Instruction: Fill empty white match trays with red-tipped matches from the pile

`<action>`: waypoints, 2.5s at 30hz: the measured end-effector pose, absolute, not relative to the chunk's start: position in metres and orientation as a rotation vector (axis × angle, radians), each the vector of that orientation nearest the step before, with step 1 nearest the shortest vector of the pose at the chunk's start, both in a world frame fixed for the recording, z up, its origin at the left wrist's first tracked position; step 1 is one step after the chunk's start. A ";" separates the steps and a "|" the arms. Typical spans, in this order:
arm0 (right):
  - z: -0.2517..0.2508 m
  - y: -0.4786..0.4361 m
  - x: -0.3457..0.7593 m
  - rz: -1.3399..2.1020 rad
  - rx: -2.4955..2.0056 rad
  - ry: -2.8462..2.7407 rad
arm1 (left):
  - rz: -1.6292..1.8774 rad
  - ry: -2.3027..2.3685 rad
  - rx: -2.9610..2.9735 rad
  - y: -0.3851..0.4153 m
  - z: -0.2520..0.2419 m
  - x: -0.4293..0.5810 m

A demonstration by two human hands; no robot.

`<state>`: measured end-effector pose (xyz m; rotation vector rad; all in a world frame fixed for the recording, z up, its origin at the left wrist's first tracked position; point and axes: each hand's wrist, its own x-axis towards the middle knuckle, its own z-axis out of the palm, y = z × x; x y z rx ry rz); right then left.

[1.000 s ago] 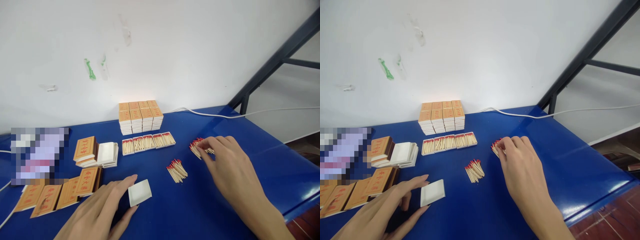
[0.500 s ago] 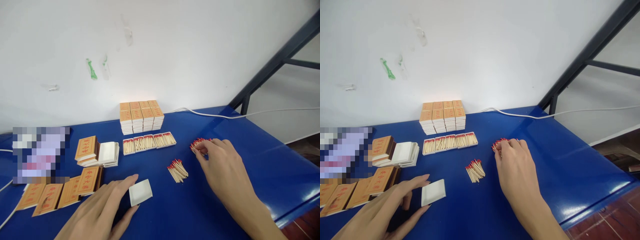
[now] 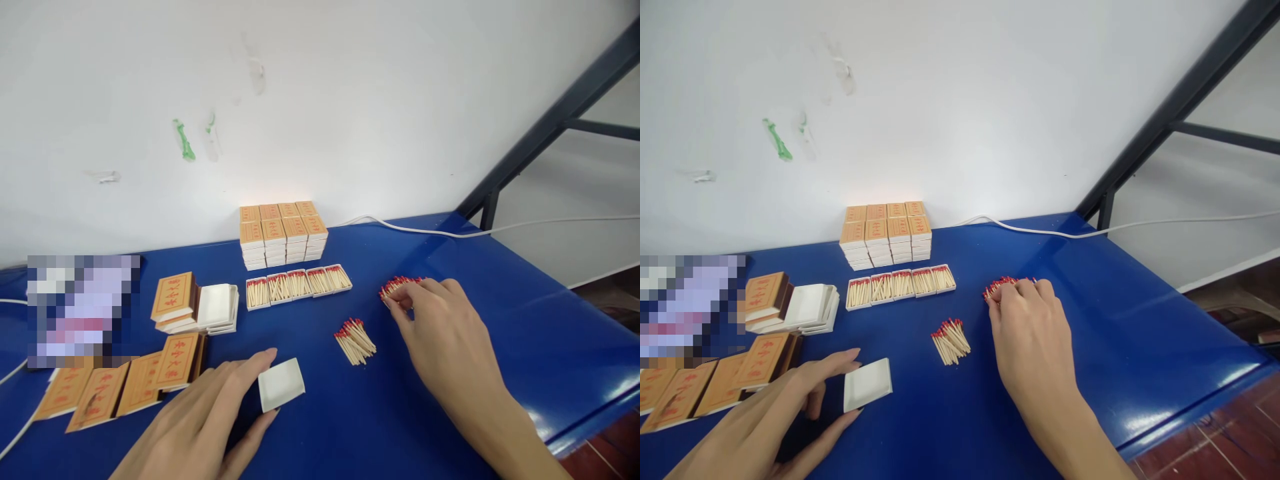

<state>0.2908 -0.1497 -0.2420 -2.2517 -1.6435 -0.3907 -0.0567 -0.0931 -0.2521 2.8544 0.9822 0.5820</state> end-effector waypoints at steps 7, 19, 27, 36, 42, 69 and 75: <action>-0.234 -0.157 0.282 -0.443 -2.146 -1.684 | 0.613 0.977 2.855 -0.092 -0.250 -0.054; -0.229 -0.183 0.245 0.048 -1.944 -1.750 | 0.636 0.948 2.899 -0.092 -0.249 -0.054; -0.236 -0.175 0.231 -0.036 -1.932 -1.621 | 0.649 0.960 2.900 -0.092 -0.250 -0.052; -0.246 -0.181 0.217 -0.439 -2.151 -1.566 | 0.669 0.948 2.873 -0.093 -0.248 -0.053; -0.254 -0.176 0.220 -0.209 -2.119 -1.597 | 0.736 0.967 2.747 -0.094 -0.250 -0.048; -0.229 -0.168 0.263 0.680 -1.913 -1.802 | 0.623 1.008 2.639 -0.092 -0.246 -0.041; -0.228 -0.168 0.268 0.659 -1.857 -1.856 | 0.606 1.016 2.605 -0.092 -0.245 -0.041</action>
